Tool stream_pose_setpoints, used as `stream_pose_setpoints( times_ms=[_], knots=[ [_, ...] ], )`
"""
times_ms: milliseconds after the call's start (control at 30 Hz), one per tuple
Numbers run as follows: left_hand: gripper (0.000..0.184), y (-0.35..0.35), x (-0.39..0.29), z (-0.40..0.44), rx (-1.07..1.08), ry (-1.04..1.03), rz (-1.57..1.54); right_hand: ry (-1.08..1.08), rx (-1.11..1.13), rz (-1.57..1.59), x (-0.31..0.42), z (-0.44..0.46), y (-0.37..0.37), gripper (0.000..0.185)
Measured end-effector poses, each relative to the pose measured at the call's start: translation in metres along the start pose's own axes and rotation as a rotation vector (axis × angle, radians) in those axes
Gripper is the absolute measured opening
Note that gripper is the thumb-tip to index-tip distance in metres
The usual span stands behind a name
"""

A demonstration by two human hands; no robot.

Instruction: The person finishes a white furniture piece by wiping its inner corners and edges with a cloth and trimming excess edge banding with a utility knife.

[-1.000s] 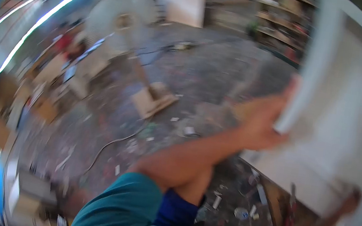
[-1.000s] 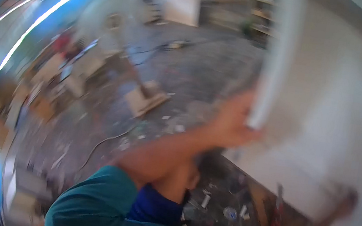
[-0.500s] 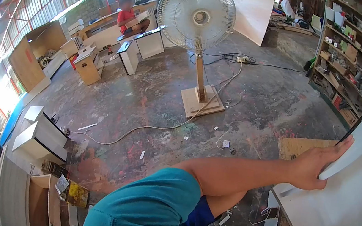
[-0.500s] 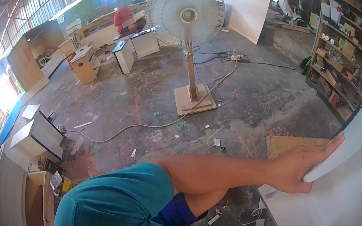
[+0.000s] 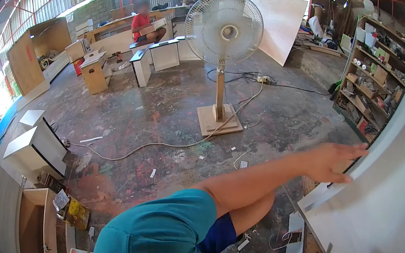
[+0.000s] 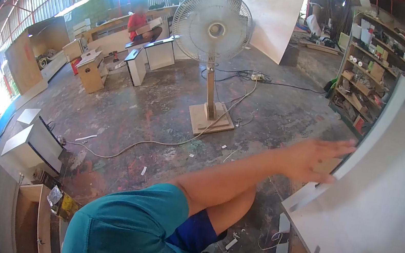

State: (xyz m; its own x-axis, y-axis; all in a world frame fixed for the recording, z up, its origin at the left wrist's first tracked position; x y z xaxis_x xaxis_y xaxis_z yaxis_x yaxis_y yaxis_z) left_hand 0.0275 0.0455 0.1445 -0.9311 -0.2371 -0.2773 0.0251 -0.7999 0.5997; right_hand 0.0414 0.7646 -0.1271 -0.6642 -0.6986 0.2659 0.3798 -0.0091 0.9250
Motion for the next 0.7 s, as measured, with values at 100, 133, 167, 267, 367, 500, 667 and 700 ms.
stream_pose_setpoints(
  times_ms=[100,133,167,267,367,500,667,700],
  knots=[
    [0.063,0.017,0.004,-0.041,-0.079,0.351,-0.448,0.001,0.014,-0.016,0.012,-0.006,0.002,0.049],
    [0.060,0.022,0.000,-0.061,-0.079,0.395,-0.409,0.002,0.021,-0.031,0.017,-0.008,0.004,0.049],
    [0.057,0.026,0.000,-0.084,-0.078,0.437,-0.370,-0.003,0.024,-0.043,0.019,-0.010,0.007,0.050],
    [0.048,0.036,0.019,-0.159,-0.096,0.553,-0.347,-0.026,0.042,-0.081,0.028,-0.017,0.012,0.051],
    [0.037,0.041,0.036,-0.243,-0.252,0.845,-0.456,0.035,0.085,-0.085,0.028,-0.019,0.010,0.058],
    [0.036,0.025,0.056,-0.366,-0.290,1.213,-0.438,0.100,0.033,0.187,0.002,0.004,0.001,0.068],
    [0.037,0.003,0.062,-0.460,-0.325,1.411,-0.483,0.068,-0.012,0.252,-0.018,0.021,-0.018,0.072],
    [0.038,-0.002,0.064,-0.472,-0.332,1.435,-0.475,0.099,-0.070,0.193,-0.012,0.018,-0.012,0.073]
  ],
)
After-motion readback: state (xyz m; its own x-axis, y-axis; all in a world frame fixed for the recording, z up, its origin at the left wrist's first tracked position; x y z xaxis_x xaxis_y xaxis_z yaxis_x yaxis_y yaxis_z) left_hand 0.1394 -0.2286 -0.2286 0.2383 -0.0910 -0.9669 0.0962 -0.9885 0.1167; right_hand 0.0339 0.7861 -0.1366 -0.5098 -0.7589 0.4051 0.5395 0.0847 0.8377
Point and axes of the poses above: each hand's wrist, its own z-axis towards the middle knuckle, its own y-axis out of the back of the hand, x = y × z, the point moved 9 cm from there along z, towards the middle knuckle, and after that the axes turned 1 degree about -z, right-handed, at the moved point
